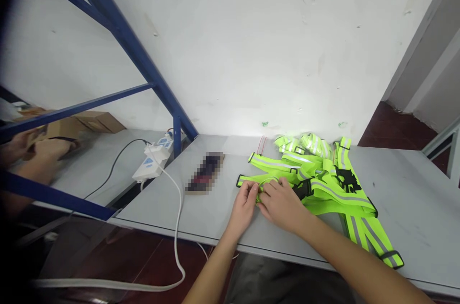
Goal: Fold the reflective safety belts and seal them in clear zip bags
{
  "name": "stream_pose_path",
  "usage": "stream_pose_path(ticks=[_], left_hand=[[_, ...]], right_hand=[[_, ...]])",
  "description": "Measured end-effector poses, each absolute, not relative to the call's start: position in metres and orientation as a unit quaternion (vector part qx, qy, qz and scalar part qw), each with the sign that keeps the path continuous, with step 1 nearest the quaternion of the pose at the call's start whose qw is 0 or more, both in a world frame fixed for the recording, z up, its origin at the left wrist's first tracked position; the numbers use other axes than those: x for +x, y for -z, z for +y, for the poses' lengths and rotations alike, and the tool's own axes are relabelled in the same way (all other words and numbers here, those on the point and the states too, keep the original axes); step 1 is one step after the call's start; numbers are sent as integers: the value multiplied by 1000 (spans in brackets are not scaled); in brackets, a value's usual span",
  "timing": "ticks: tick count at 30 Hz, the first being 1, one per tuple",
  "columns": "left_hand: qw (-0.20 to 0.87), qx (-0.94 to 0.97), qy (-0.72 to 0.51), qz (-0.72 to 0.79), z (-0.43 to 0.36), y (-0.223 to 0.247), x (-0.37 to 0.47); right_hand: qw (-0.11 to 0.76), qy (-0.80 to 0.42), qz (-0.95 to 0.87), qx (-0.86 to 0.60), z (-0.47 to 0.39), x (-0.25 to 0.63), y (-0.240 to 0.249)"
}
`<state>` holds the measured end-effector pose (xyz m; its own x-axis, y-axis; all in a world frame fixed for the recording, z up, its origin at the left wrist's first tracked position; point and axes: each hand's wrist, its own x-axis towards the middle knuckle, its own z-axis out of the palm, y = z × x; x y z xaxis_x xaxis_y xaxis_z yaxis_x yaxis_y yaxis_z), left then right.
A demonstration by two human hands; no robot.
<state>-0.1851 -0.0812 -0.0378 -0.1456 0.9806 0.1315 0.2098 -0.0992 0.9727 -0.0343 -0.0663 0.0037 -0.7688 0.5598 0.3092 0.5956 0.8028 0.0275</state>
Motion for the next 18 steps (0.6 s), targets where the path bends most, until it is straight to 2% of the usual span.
stream_pose_path(ticks=[6,18], left_hand=[[371,547,-504,556,-82,39,-185],[410,569,-489,519,-82,44,-187]], right_hand=[[174,128,-932,-292,-59,-36,6],[203,93,-916,-332,-43,-24,-6]])
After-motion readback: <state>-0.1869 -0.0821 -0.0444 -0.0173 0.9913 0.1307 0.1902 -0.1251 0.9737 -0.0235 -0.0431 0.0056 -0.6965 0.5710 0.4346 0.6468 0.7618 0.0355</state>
